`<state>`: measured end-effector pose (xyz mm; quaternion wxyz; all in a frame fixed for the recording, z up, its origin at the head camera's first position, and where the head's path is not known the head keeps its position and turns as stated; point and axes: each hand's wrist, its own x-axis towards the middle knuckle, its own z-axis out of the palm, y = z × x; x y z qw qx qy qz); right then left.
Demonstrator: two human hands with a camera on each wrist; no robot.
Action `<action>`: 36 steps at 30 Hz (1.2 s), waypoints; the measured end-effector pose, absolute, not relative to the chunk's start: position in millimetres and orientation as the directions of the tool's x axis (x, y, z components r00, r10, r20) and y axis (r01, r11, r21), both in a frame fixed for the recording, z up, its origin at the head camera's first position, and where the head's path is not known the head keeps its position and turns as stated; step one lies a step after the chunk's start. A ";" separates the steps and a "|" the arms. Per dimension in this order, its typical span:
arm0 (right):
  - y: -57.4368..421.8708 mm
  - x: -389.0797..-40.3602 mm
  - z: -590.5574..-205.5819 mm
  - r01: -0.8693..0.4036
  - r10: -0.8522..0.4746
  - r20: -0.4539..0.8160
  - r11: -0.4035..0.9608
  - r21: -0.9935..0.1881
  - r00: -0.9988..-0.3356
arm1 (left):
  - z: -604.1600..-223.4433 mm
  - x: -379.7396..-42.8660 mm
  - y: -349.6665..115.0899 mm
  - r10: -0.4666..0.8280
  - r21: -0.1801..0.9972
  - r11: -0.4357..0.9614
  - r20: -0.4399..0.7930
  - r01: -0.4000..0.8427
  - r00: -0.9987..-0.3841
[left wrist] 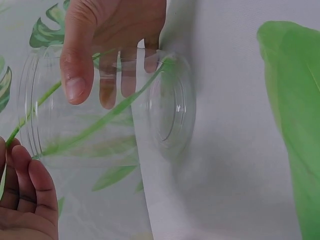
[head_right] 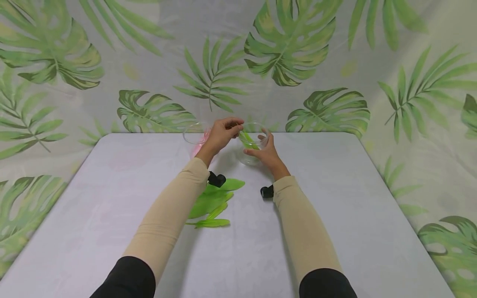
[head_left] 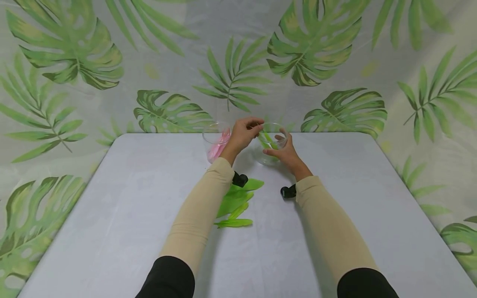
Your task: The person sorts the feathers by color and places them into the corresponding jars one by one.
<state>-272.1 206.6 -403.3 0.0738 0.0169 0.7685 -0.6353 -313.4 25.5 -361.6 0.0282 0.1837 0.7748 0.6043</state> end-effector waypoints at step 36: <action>214.9 -290.7 -434.5 0.104 -0.028 -0.114 0.233 -0.967 -0.993 | -373.1 -249.5 -95.7 0.656 0.679 0.527 0.057 0.511 -0.752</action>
